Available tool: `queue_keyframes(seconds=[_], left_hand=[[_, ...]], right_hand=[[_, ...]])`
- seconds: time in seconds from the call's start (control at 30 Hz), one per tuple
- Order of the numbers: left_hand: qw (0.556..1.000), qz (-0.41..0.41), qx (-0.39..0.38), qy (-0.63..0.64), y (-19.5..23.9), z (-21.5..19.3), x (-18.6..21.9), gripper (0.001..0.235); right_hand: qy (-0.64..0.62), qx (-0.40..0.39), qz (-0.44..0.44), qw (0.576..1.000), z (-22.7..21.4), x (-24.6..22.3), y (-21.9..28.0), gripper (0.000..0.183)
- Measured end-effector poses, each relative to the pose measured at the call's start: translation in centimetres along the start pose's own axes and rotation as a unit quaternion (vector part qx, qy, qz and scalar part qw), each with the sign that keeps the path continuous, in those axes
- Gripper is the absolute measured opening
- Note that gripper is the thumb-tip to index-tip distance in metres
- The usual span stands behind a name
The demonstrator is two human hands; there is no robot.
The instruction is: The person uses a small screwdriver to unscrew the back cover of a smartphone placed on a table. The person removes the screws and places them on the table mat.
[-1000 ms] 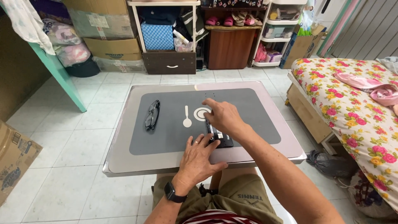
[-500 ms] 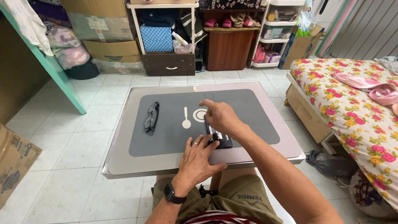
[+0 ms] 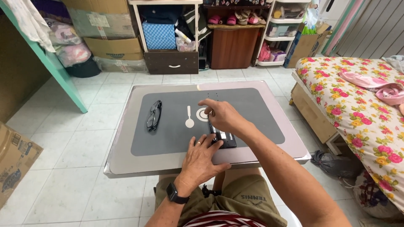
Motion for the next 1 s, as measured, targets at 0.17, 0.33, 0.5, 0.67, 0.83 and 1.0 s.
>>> queue_keyframes(seconds=[0.17, 0.33, 0.5, 0.67, 0.83, 1.0], left_hand=[[1.0, 0.005, 0.002, 0.018, 0.0, -1.6, 0.5, 0.084], [0.999, 0.02, 0.021, 0.022, 0.5, -1.0, 0.0, 0.084], [0.998, 0.024, 0.047, 0.024, 0.2, 0.1, -0.1, 0.085], [0.999, 0.018, 0.041, 0.022, 0.2, 0.3, -0.3, 0.087], [0.999, 0.02, 0.038, 0.017, 0.2, 0.8, -0.5, 0.085], [0.999, 0.021, 0.045, 0.017, 0.2, 1.0, -0.5, 0.087]], right_hand=[[0.061, 0.063, -0.022, 0.996, 1.2, 2.6, -1.8, 0.045], [0.114, 0.045, -0.017, 0.992, 1.0, 3.7, -2.2, 0.052], [0.177, 0.11, -0.021, 0.978, 1.1, 4.4, -2.5, 0.042], [0.168, 0.136, -0.021, 0.976, 1.6, 5.3, -3.2, 0.039], [0.094, 0.068, -0.023, 0.993, 0.5, 2.5, -1.4, 0.054], [0.2, 0.12, -0.002, 0.972, 0.9, 4.4, -3.1, 0.029]])
Point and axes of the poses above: each hand's wrist, its own y-axis away from the middle knuckle, its own z-axis out of the palm, x = y × z, the point moved 1 cm from there along -y, towards the middle knuckle, and after that the axes turned 8 degrees about z, right-handed, at the moved point
